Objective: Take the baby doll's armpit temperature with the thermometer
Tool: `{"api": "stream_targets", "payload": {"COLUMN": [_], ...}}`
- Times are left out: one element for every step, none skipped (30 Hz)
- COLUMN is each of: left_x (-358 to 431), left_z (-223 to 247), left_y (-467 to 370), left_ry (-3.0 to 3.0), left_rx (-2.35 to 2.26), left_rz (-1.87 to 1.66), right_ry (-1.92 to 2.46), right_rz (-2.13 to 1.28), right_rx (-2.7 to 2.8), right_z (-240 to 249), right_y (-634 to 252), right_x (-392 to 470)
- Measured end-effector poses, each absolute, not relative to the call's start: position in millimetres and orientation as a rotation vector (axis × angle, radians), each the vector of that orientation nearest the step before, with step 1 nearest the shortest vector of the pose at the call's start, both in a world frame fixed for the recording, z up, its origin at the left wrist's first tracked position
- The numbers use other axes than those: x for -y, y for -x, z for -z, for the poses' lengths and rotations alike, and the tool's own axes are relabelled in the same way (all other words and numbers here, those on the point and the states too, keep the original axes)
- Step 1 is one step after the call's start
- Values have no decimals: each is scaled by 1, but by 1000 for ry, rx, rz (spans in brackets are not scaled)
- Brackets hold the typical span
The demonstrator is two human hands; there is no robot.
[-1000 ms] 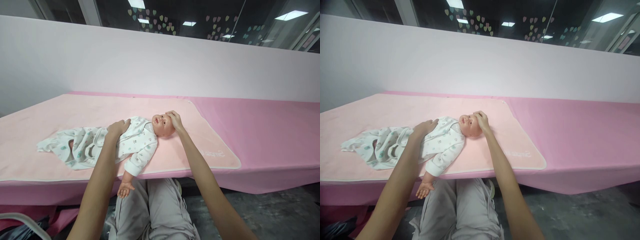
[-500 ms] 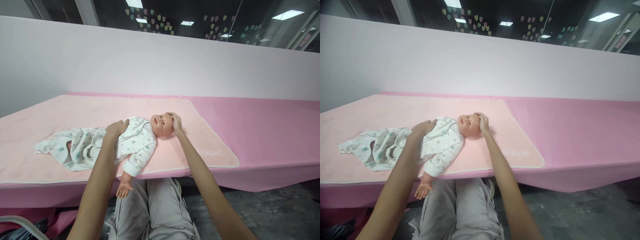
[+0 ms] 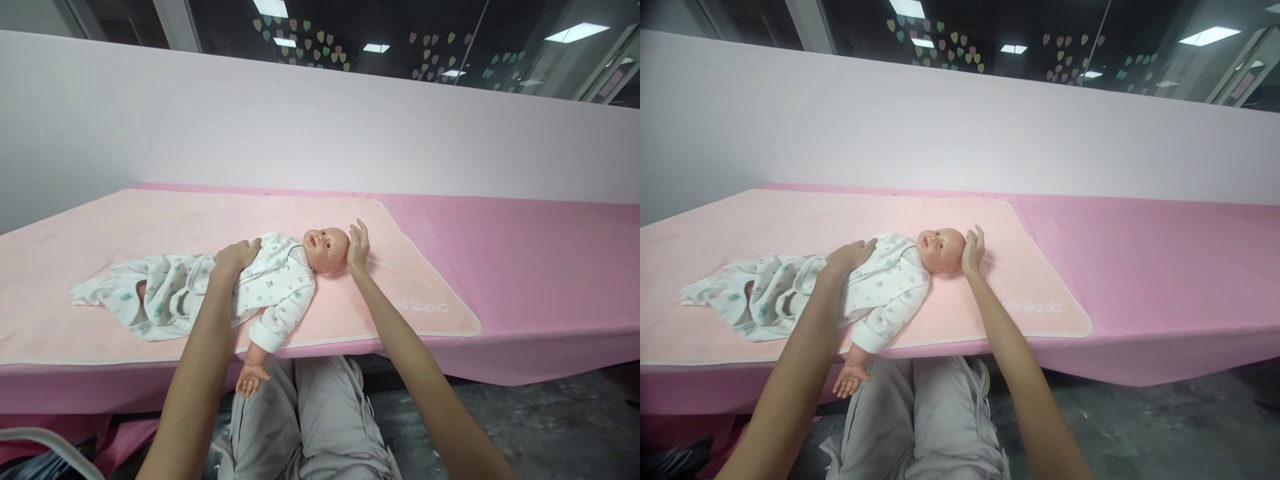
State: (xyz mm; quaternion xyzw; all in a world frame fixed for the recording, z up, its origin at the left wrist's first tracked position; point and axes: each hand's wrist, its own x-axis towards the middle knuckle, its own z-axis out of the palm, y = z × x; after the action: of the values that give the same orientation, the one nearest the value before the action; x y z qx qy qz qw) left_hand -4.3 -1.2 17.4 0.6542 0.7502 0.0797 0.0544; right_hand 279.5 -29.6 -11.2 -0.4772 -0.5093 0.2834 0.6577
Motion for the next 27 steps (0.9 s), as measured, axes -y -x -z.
{"api": "stream_targets", "payload": {"left_x": [1, 1, 0, -1, -2, -3, -4, -5, -6, -6, -6, -4, -3, 0, 4, 9, 14, 20, 26, 33, 39, 43, 47, 50, 51, 51, 50], "left_z": [-17, -17, -17, -16, -16, -16, -15, -15, -14, -13, -12, -11, -11, -11, -12, -14, -17, -21, -24, -28, -30, -32, -33, -32, -31, -29, -27], "left_y": [4, 5, 5, 5, 5, 6, 6, 7, 7, 8, 8, 9, 9, 8, 8, 6, 5, 2, 0, -3, -6, -9, -11, -14, -16, -17, -18], "left_ry": [-1985, -1980, -1972, -1961, -1944, -1923, -1899, -1876, -1852, -1830, -1811, -1798, -1795, -1803, -1823, -1841, -1852, -1854, -1836, -1839, -1871, -1931, -1995, -2047, -2079, -2083, -2064], "left_rx": [-2277, -2276, -2275, -2276, -2277, -2276, -2270, -2258, -2244, -2228, -2211, -2191, -2167, -2132, -2072, -1980, -1857, -1698, -1529, -1364, -1227, -1121, -1047, -1006, -997, -1012, -1038], "left_rz": [-246, -248, -251, -256, -263, -270, -279, -296, -323, -362, -416, -486, -579, -697, -840, -994, -1136, -1242, -1280, -1249, -1190, -1111, -1039, -997, -989, -1008, -1044], "right_ry": [1076, 1070, 1064, 1057, 1046, 1034, 1027, 1023, 1021, 1020, 1017, 1011, 1001, 989, 981, 976, 972, 967, 960, 952, 942, 931, 921, 910, 897, 882, 868], "right_rz": [-630, -610, -591, -567, -540, -512, -489, -478, -488, -522, -581, -655, -746, -845, -926, -975, -993, -982, -954, -924, -909, -907, -896, -876, -848, -814, -778], "right_rx": [1173, 1187, 1204, 1227, 1255, 1279, 1290, 1281, 1247, 1193, 1129, 1065, 1015, 993, 1003, 1038, 1086, 1138, 1183, 1211, 1225, 1242, 1269, 1306, 1353, 1405, 1459], "right_z": [9, 7, 6, 5, 6, 7, 8, 11, 13, 15, 17, 18, 19, 19, 18, 16, 13, 10, 5, 1, -5, -10, -16, -21, -25, -28, -29], "right_y": [-278, -277, -275, -272, -270, -268, -267, -266, -266, -266, -267, -267, -268, -268, -267, -266, -263, -259, -255, -249, -243, -237, -231, -225, -219, -214, -210], "right_x": [31, 33, 35, 37, 37, 37, 36, 33, 31, 27, 25, 22, 21, 21, 21, 23, 24, 26, 28, 28, 29, 29, 29, 31, 33, 38, 44]}}
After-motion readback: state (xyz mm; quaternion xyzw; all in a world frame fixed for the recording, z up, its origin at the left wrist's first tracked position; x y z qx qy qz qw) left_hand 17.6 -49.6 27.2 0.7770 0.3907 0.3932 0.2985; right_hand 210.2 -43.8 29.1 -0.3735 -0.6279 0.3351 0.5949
